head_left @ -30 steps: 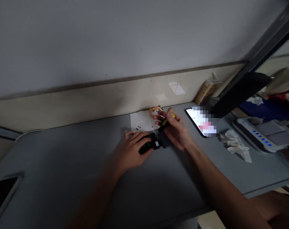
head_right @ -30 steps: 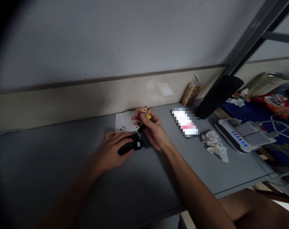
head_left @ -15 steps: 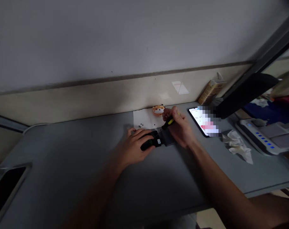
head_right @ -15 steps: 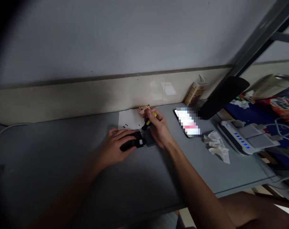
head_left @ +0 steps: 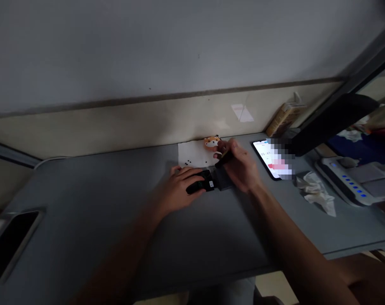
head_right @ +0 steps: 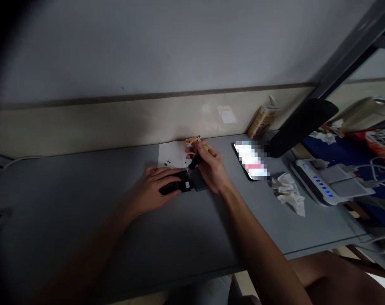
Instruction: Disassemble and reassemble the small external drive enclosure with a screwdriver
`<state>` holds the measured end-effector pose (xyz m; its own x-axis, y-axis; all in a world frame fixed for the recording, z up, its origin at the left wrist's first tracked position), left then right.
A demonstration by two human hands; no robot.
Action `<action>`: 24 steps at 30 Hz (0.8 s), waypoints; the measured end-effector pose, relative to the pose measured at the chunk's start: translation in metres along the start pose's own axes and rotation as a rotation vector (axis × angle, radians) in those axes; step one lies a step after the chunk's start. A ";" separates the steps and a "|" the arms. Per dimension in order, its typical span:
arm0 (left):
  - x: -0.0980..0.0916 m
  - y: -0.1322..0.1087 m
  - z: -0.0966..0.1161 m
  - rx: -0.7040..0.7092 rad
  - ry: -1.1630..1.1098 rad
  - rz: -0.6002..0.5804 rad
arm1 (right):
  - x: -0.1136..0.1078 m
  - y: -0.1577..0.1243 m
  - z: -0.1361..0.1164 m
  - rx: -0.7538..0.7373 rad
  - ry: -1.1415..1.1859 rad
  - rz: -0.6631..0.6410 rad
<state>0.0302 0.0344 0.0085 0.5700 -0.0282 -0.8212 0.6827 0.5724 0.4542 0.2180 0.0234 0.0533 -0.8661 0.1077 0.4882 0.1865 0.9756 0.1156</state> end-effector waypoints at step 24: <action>-0.015 -0.003 -0.015 -0.126 0.044 0.373 | 0.006 0.004 0.004 0.002 0.051 0.025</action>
Point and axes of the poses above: each hand's wrist, its own y-axis towards the middle knuckle, its own x-axis out of the palm, z = x × y, the point moved 3 cm from there along y, towards the middle knuckle, and after that the axes turned 5 degrees about z, right-handed, at the moved point
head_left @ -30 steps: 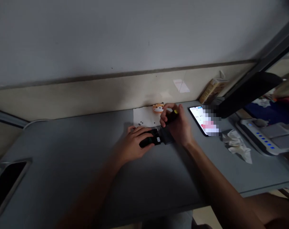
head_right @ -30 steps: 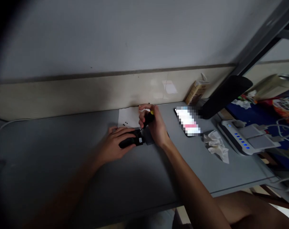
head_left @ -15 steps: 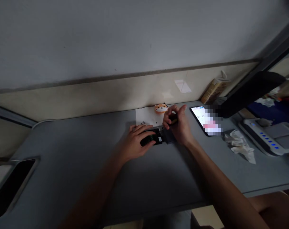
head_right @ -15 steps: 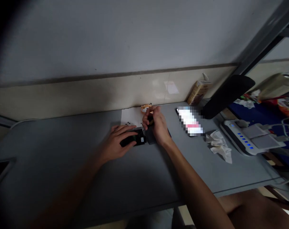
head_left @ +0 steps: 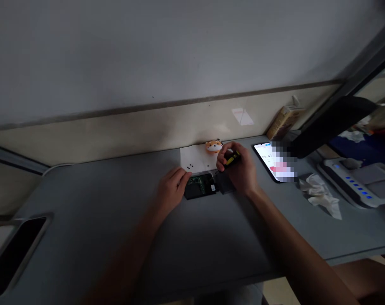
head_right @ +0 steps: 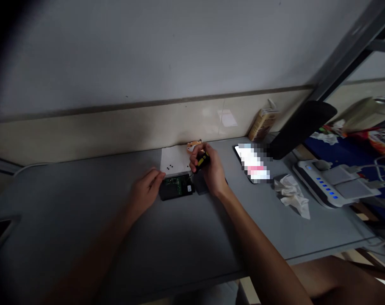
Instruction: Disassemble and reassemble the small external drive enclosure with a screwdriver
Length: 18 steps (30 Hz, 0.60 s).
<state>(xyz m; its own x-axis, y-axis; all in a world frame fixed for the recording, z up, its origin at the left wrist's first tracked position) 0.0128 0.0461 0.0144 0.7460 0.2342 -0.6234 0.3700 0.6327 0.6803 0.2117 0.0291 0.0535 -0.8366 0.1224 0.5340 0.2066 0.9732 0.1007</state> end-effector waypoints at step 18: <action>-0.001 -0.003 0.013 0.162 -0.093 -0.235 | 0.002 -0.003 0.000 -0.039 -0.050 0.022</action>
Point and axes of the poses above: each hand's wrist, its own y-axis towards the middle knuckle, its own x-axis out of the palm, z = x × y, the point moved 3 cm from there along y, towards the middle knuckle, and after that the axes turned 5 degrees about z, right-handed, at the moved point
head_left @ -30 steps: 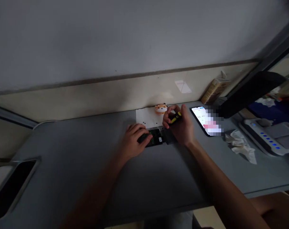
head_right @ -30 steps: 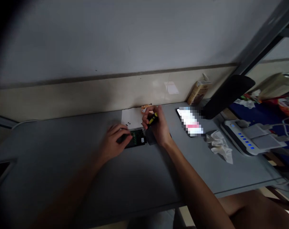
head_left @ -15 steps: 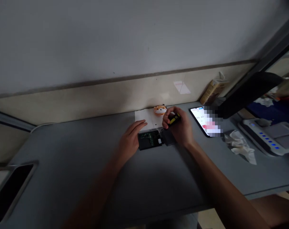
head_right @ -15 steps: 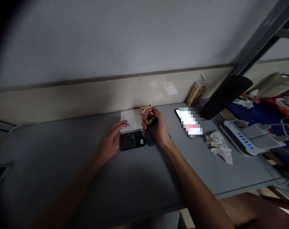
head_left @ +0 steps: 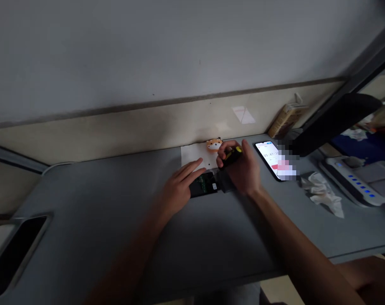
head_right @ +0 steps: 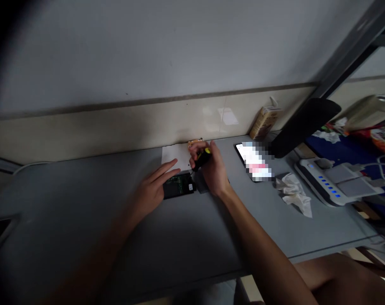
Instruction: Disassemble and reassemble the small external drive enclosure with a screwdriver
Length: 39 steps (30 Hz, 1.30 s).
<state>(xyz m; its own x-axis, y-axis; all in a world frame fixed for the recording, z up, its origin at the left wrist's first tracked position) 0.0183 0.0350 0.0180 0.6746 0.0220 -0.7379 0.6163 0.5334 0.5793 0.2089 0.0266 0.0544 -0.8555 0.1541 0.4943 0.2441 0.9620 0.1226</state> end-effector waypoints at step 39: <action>0.011 0.003 0.011 -0.017 0.011 -0.110 | -0.002 0.000 0.004 -0.001 -0.040 -0.029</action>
Point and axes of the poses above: each hand's wrist, its own y-axis towards the middle knuckle, its own x-axis out of the palm, z = x × y, the point moved 3 cm from there along y, towards the middle knuckle, and after that the axes turned 5 degrees about z, right-handed, at the moved point
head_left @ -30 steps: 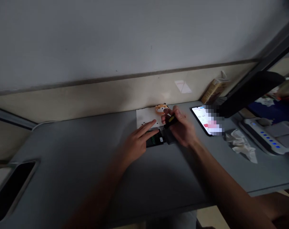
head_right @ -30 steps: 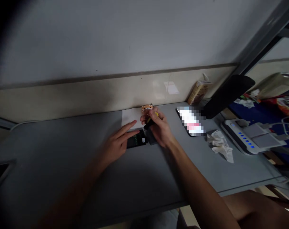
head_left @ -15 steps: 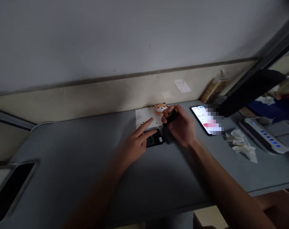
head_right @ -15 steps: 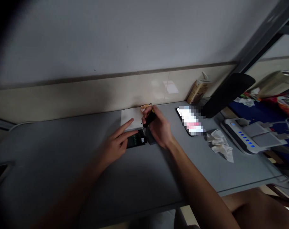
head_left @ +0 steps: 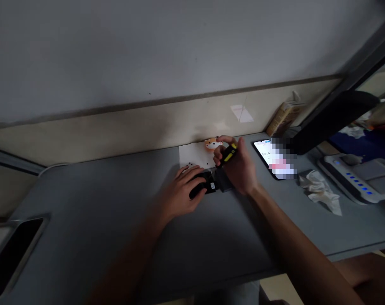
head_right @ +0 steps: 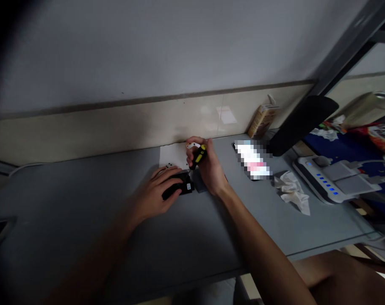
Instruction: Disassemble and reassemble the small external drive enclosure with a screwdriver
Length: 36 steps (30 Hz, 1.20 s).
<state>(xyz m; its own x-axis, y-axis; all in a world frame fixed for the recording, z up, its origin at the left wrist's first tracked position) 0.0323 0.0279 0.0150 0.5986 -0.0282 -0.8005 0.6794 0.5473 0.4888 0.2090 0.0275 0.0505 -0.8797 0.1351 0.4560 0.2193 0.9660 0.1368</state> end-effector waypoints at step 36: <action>-0.006 -0.003 -0.021 -0.206 0.008 0.333 | -0.017 -0.001 -0.006 -0.343 -0.641 0.334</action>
<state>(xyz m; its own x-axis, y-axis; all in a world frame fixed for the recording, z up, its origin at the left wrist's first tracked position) 0.0181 0.0446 0.0107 0.7678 0.1855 -0.6133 0.3488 0.6818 0.6430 0.2262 0.0231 0.0484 -0.7930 0.6063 -0.0590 0.5399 0.7444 0.3929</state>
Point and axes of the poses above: each hand's wrist, its own y-axis towards the middle knuckle, its own x-axis out of the palm, z = x × y, the point moved 3 cm from there along y, towards the middle knuckle, and after that the axes turned 5 degrees about z, right-handed, at the moved point
